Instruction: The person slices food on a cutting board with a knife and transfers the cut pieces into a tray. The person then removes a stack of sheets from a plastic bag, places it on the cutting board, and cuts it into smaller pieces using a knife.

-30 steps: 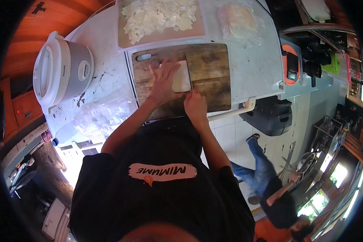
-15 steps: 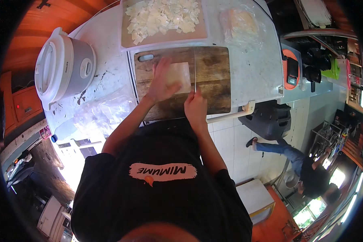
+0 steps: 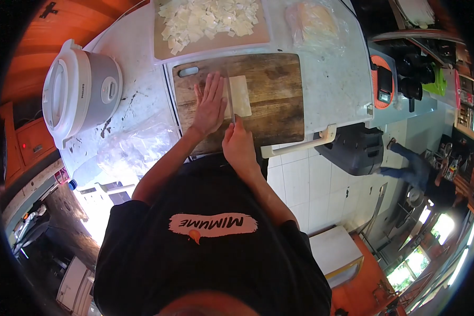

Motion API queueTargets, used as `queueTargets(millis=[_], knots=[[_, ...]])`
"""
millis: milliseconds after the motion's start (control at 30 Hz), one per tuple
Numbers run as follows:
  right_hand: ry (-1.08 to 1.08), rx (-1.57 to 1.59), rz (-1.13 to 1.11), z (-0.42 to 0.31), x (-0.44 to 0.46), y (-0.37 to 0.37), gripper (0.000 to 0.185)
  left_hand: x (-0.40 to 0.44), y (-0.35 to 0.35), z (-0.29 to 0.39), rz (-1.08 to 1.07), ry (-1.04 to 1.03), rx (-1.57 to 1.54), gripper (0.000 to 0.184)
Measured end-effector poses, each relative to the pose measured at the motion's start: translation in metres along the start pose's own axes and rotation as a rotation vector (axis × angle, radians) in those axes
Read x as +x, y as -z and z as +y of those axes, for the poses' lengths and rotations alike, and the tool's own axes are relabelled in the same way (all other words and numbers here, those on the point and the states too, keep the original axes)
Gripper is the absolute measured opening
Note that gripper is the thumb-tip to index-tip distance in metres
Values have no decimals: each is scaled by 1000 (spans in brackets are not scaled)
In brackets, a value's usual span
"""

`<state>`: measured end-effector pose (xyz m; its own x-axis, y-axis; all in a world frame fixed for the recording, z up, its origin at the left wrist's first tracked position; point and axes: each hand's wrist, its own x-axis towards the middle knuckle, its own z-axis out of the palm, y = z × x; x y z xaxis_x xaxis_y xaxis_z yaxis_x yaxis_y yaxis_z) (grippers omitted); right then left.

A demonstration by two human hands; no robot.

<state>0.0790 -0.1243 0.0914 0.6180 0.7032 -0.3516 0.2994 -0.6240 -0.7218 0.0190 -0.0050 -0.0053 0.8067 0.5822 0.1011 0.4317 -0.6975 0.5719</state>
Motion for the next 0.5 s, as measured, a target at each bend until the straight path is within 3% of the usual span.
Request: queueTargets(millis=[67,500], knots=[[28,-4,3,5,0,-4,35,0,0,-1,-18,3,-23,58],[-16,-76,-64,2,-2,-6,39,1,-7,5,-36,37,118,63]])
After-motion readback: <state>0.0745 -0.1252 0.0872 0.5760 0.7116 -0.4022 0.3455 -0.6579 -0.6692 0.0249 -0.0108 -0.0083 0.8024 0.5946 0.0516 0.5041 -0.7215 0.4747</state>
